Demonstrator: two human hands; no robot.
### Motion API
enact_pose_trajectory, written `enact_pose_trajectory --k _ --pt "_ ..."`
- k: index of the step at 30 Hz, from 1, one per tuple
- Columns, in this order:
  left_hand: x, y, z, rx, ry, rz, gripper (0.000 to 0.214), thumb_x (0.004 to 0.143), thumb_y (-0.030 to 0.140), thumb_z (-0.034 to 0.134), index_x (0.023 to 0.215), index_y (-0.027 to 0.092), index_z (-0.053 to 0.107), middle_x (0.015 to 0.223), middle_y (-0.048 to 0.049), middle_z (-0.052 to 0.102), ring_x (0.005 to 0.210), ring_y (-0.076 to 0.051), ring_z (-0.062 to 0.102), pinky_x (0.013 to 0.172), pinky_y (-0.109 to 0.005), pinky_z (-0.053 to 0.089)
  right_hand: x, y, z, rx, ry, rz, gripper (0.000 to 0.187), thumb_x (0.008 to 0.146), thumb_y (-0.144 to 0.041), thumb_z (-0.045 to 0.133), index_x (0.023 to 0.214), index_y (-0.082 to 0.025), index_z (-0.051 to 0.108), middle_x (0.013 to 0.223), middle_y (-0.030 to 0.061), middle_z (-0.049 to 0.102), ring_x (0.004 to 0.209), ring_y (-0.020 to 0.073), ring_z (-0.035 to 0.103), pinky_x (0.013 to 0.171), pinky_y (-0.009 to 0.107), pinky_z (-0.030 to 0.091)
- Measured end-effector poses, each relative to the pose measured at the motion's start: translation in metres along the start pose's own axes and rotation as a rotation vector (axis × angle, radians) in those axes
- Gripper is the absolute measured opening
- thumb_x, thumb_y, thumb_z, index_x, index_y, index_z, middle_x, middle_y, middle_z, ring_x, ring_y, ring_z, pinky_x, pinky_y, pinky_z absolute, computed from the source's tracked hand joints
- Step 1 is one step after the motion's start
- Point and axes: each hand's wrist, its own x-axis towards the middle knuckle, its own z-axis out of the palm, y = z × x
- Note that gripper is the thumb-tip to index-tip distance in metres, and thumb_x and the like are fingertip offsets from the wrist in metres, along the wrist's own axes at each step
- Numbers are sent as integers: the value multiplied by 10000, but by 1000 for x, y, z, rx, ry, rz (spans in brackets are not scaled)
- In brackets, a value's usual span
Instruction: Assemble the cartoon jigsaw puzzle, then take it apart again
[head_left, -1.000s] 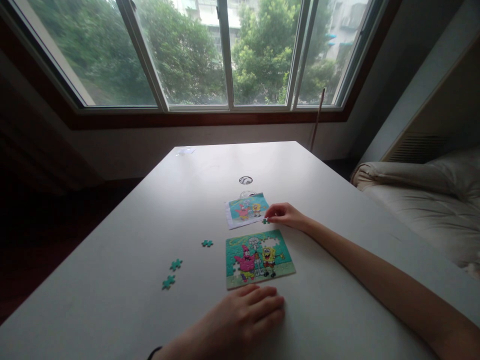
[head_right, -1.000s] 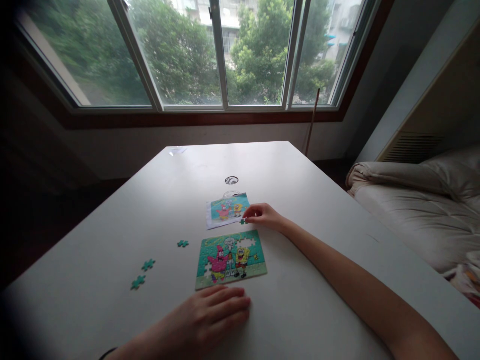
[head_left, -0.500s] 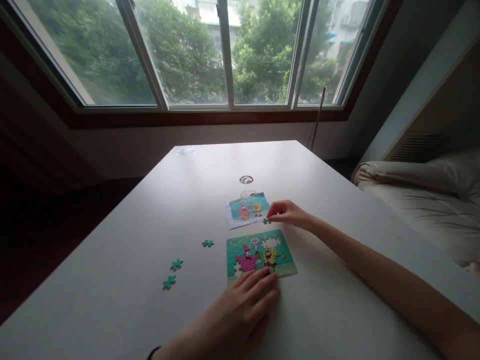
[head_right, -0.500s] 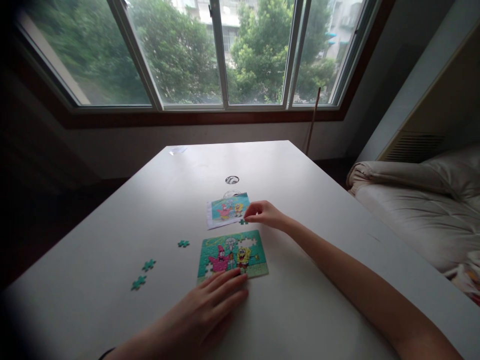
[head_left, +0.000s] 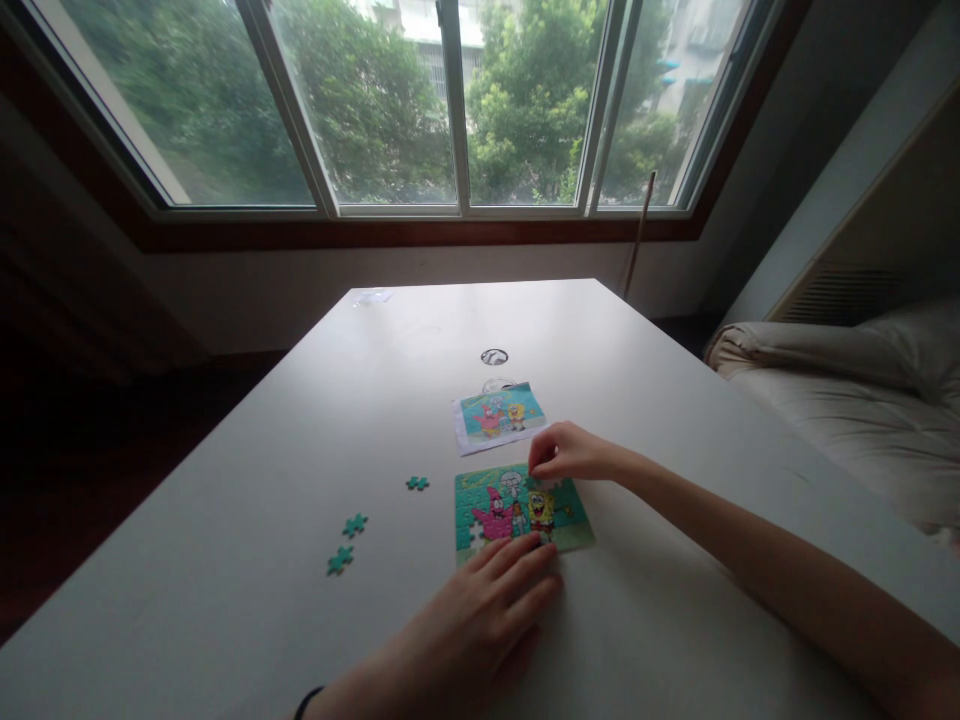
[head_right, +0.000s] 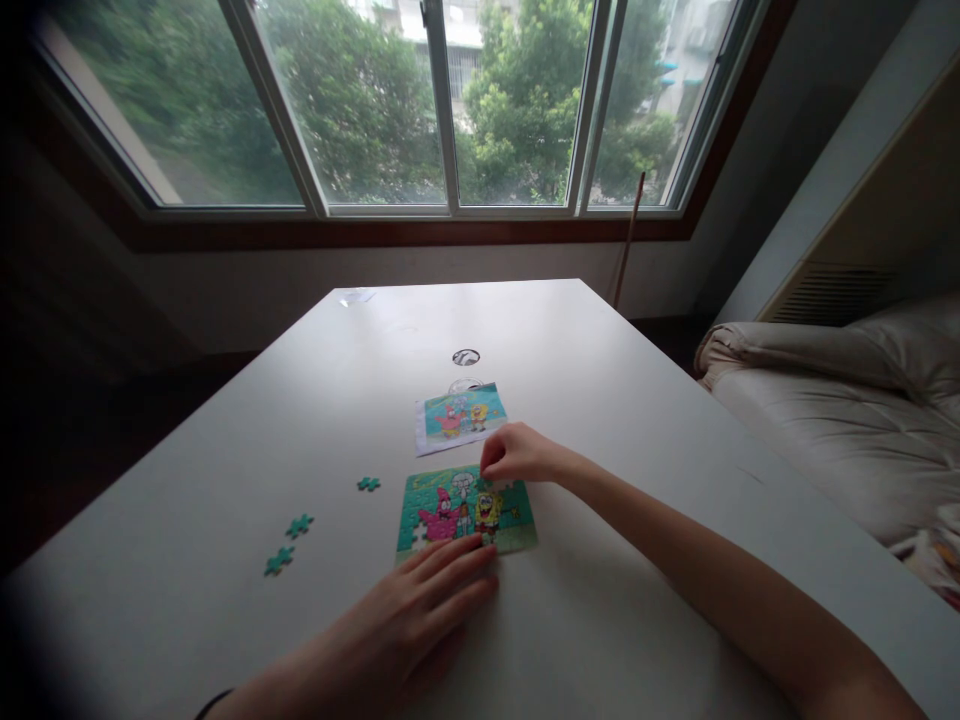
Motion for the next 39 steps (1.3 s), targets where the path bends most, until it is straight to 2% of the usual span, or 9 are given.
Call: enact_pose_trajectory --k 9,16,21,28,35,39 --pt "0 0 1 2 23 9 388 824 104 430 1209 154 424 1321 -90 435 1246 -243 344 1014 -414 350 -7 -18 3 -213 79 -5 138 611 -148 593 687 -133 707 609 17 655 572 118 551 495 185 361" --pt "0 0 1 0 25 19 398 816 100 434 1210 150 423 1309 -79 453 1237 -231 358 1001 -396 370 -5 -16 5 -166 7 -3 130 636 -151 583 702 -131 693 595 4 633 577 113 543 503 178 365" --pt "-1 0 2 0 59 19 372 828 114 432 1198 151 439 1284 -86 479 1219 -228 385 992 -385 380 -5 -15 7 -200 49 2 93 612 -142 587 691 -137 637 592 -15 586 544 92 490 474 176 336" --pt "1 0 1 8 11 12 383 828 117 434 1210 146 432 1313 -76 452 1233 -231 364 1002 -391 369 -7 -16 9 -211 85 17 113 603 -155 596 709 -153 559 609 -27 548 542 85 455 470 179 321" --pt "1 0 3 -3 49 16 383 825 116 440 1205 154 435 1295 -79 468 1228 -222 373 1004 -383 369 -7 -15 9 -220 85 19 111 598 -144 588 703 -159 552 613 -30 542 546 84 446 473 179 306" --pt "1 0 2 5 27 19 398 813 102 439 1208 149 431 1303 -78 460 1232 -228 366 1005 -388 366 -7 -15 10 -222 84 25 112 598 -139 581 705 -160 556 615 -29 542 549 86 448 474 180 304"
